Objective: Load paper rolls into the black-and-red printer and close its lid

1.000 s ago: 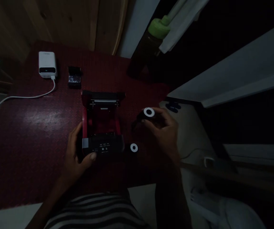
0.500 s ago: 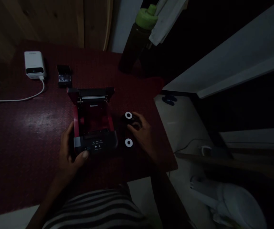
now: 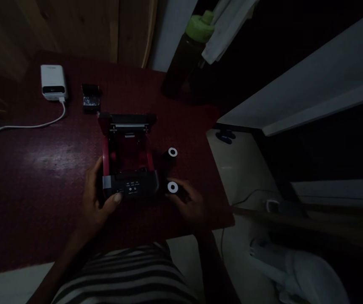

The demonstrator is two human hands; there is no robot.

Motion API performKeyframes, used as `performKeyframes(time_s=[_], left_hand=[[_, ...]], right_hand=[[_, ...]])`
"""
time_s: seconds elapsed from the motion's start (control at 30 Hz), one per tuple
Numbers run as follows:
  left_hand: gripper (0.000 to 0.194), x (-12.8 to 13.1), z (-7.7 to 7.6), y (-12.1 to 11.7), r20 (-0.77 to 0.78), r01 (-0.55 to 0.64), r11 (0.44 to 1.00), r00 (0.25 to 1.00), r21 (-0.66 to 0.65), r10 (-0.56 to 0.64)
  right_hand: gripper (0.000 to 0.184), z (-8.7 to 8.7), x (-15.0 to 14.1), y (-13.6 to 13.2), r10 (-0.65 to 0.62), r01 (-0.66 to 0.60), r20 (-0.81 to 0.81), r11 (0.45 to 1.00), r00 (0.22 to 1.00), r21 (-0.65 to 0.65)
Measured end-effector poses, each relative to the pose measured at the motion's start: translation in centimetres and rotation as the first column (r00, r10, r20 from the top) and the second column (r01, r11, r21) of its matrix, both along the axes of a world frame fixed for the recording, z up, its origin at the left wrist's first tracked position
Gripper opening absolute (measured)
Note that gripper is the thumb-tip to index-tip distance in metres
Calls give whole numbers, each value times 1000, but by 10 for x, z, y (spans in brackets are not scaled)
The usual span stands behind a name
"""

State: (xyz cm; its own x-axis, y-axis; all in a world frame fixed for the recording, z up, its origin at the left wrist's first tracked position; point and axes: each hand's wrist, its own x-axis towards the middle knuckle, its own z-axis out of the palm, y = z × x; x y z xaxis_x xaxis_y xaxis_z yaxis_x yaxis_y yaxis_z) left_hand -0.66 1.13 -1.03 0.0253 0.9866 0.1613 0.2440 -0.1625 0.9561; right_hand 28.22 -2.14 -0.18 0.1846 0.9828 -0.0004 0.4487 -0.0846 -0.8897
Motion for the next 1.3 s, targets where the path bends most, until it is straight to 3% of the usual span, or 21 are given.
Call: performKeyframes(time_s=[0.13, 0.27, 0.33, 0.4, 0.5, 0.6, 0.73, 1.0, 1.07, 1.17, 1.23, 1.3], left_hand=[[85, -1, 1, -1, -12, 6, 1000, 1000, 1, -6], [85, -2, 2, -3, -14, 25, 1000, 1000, -16, -25], [85, 0, 2, -4, -8, 32, 999, 999, -5, -32], [84, 1, 1, -4, -3, 32, 999, 999, 24, -32], [85, 3, -1, -4, 8, 26, 998, 1000, 60, -26], [87, 4, 0, -4, 20, 34, 998, 999, 49, -35], [89, 4, 1, -4, 29, 28, 999, 999, 22, -28], [90, 5, -3, -4, 10, 8, 998, 1000, 57, -8], [90, 3, -3, -3, 2, 24, 998, 1000, 60, -24], [90, -1, 3, -3, -8, 55, 998, 998, 36, -54], [87, -4, 10, -4, 10, 65, 998, 998, -26, -65], [80, -7, 21, -4, 51, 55, 993, 997, -105, -50]], right_hand=[[39, 55, 4, 7, 148, -169, 180, 980, 973, 109], [44, 102, -24, 43, 344, -488, 487, 848, 803, 206], [38, 109, -48, 67, 417, -612, 609, 777, 675, 146], [28, 110, -72, 89, 473, -659, 694, 752, 543, 3], [23, 107, -100, 109, 557, -627, 741, 741, 374, -240], [32, 105, -114, 121, 608, -557, 733, 738, 304, -381], [28, 98, -115, 132, 686, -523, 653, 703, 321, -482], [30, 81, -97, 133, 712, -610, 498, 693, 495, -384], [34, 84, -90, 130, 713, -658, 454, 688, 534, -306], [35, 95, -76, 121, 742, -774, 402, 623, 537, -116], [29, 100, -67, 114, 762, -817, 385, 576, 520, -37], [23, 101, -60, 108, 772, -827, 358, 563, 526, 0]])
